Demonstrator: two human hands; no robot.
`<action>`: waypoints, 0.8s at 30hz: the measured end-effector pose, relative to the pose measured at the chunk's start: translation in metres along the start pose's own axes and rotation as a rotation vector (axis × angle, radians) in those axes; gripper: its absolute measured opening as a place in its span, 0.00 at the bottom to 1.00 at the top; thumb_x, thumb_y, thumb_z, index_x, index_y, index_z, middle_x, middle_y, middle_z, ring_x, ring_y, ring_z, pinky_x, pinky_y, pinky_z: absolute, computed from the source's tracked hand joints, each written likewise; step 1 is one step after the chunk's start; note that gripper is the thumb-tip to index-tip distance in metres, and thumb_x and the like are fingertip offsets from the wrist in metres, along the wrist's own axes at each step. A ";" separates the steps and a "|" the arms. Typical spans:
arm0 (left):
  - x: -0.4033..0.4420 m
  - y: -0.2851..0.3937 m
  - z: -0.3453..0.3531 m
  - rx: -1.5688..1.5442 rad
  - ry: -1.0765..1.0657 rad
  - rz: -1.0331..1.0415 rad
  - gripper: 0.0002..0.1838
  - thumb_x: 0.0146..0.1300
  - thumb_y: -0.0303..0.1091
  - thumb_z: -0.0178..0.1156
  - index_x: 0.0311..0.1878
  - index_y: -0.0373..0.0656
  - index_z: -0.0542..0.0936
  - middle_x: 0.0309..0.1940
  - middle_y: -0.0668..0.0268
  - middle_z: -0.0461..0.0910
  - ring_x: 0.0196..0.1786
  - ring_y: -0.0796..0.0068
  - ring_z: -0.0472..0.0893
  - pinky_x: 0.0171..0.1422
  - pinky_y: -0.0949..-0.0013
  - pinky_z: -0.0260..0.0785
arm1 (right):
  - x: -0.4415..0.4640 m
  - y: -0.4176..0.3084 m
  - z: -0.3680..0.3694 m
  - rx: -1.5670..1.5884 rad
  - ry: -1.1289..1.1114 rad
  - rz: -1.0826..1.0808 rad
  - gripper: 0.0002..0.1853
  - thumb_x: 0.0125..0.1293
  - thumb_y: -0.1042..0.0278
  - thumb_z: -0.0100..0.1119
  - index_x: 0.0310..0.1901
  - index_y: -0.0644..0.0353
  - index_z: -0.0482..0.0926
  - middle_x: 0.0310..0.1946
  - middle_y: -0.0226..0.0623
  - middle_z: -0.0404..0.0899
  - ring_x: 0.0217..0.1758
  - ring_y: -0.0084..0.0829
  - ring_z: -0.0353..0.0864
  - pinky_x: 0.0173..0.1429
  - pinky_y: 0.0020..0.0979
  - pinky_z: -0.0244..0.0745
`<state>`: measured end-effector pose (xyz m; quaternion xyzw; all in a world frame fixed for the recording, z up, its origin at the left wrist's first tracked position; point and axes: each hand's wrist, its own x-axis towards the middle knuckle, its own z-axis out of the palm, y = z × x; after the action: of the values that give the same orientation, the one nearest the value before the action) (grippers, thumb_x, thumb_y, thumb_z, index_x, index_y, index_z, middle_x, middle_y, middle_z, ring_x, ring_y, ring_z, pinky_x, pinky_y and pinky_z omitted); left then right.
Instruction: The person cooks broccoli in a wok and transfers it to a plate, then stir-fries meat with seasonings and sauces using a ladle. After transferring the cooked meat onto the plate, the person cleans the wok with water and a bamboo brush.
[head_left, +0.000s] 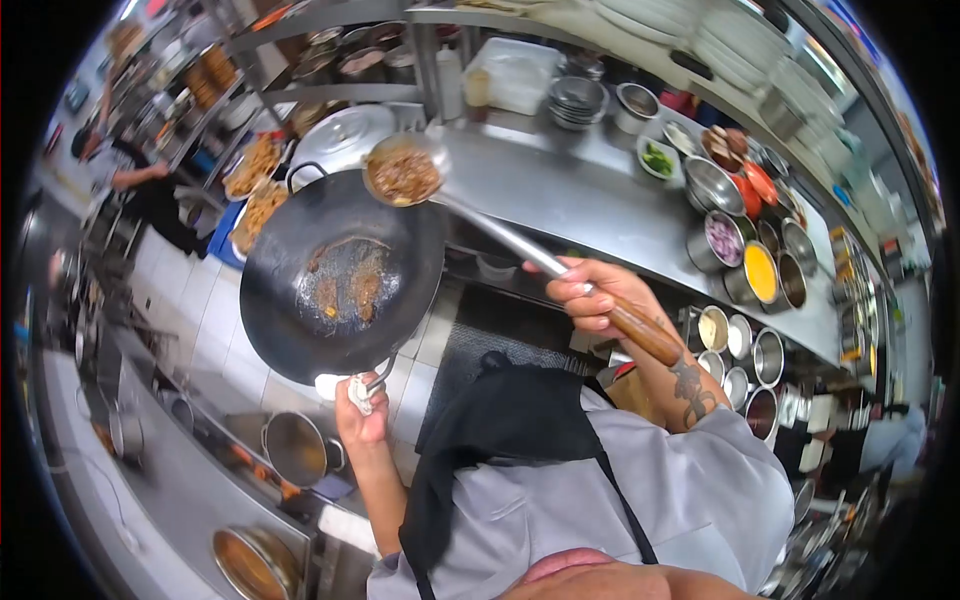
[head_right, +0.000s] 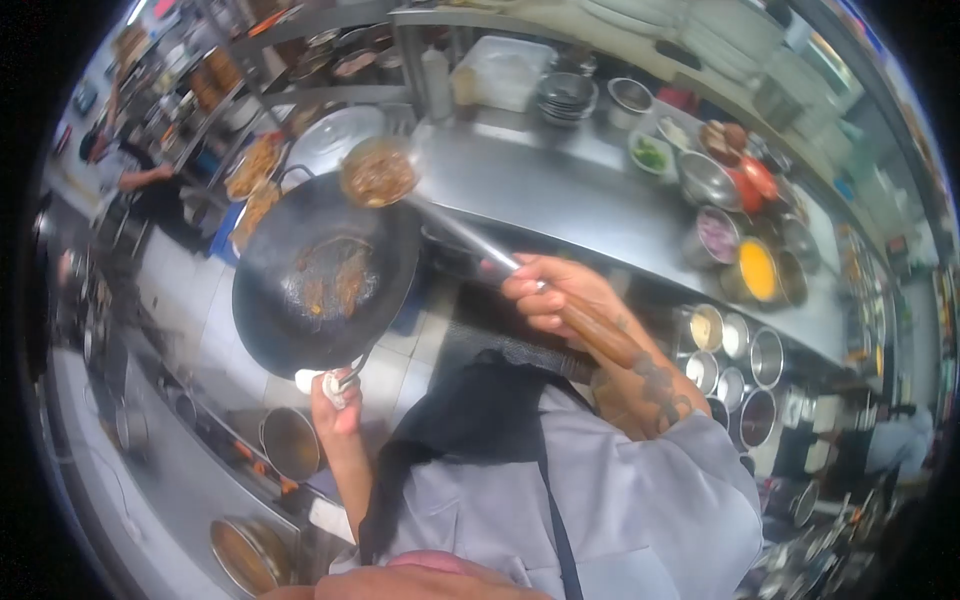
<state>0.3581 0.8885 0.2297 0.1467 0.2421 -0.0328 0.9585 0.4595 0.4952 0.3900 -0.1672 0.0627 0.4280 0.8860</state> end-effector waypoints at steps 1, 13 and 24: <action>0.004 0.003 0.005 0.007 0.002 -0.034 0.04 0.63 0.30 0.52 0.34 0.42 0.73 0.27 0.64 0.74 0.30 0.74 0.74 0.24 0.73 0.65 | -0.013 -0.006 0.002 -0.009 0.037 -0.062 0.23 0.71 0.74 0.39 0.66 0.69 0.58 0.27 0.30 0.64 0.15 0.15 0.67 0.17 0.24 0.69; -0.043 0.054 0.041 -0.107 -0.082 -0.198 0.06 0.64 0.32 0.50 0.35 0.40 0.72 0.27 0.62 0.72 0.28 0.72 0.72 0.23 0.73 0.65 | -0.142 -0.077 0.038 -0.455 0.747 -0.751 0.02 0.72 0.70 0.46 0.40 0.57 0.67 0.26 0.28 0.69 0.17 0.15 0.68 0.19 0.22 0.64; -0.055 0.008 -0.019 -0.058 0.061 0.069 0.07 0.66 0.33 0.51 0.36 0.39 0.71 0.29 0.61 0.73 0.29 0.72 0.74 0.20 0.76 0.62 | -0.145 -0.180 -0.159 -0.930 1.128 -0.659 0.02 0.62 0.72 0.53 0.32 0.57 0.72 0.21 0.28 0.72 0.18 0.21 0.71 0.21 0.28 0.69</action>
<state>0.3019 0.9011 0.2422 0.1281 0.2668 0.0117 0.9551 0.5140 0.2292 0.3216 -0.7203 0.2640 -0.0223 0.6411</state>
